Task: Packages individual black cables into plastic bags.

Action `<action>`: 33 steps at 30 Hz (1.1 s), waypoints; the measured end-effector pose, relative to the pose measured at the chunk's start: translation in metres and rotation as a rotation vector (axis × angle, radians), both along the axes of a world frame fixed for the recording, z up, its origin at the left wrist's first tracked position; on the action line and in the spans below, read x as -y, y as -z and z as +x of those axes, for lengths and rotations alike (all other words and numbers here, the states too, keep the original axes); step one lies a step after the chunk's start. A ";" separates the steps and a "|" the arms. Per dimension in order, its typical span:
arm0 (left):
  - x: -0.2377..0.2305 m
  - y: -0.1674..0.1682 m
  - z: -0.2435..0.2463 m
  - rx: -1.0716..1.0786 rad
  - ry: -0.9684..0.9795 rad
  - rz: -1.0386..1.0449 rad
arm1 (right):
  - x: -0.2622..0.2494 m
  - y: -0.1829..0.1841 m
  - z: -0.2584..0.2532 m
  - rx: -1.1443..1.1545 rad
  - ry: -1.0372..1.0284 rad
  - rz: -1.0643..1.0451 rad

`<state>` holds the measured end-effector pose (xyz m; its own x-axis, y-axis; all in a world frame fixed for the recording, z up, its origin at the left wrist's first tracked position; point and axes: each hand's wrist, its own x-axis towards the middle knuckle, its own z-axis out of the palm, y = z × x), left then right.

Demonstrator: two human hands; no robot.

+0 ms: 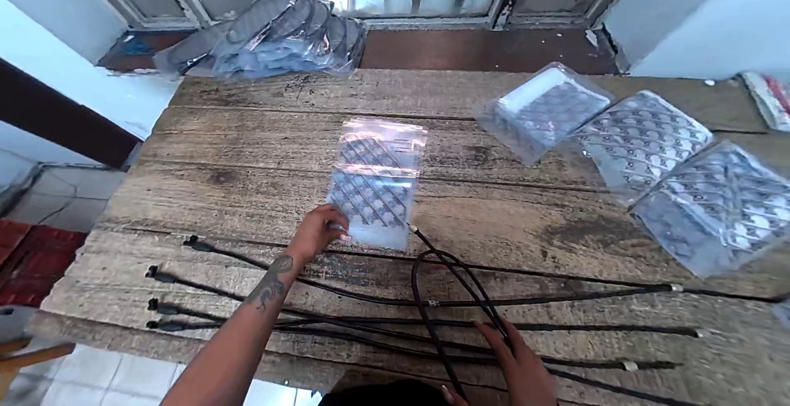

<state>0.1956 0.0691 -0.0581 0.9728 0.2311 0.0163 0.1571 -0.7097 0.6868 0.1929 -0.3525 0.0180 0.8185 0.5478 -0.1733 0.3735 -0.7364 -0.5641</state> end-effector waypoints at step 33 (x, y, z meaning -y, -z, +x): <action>0.228 -0.048 -0.104 0.390 0.129 0.166 | -0.069 0.035 -0.023 0.113 0.331 0.165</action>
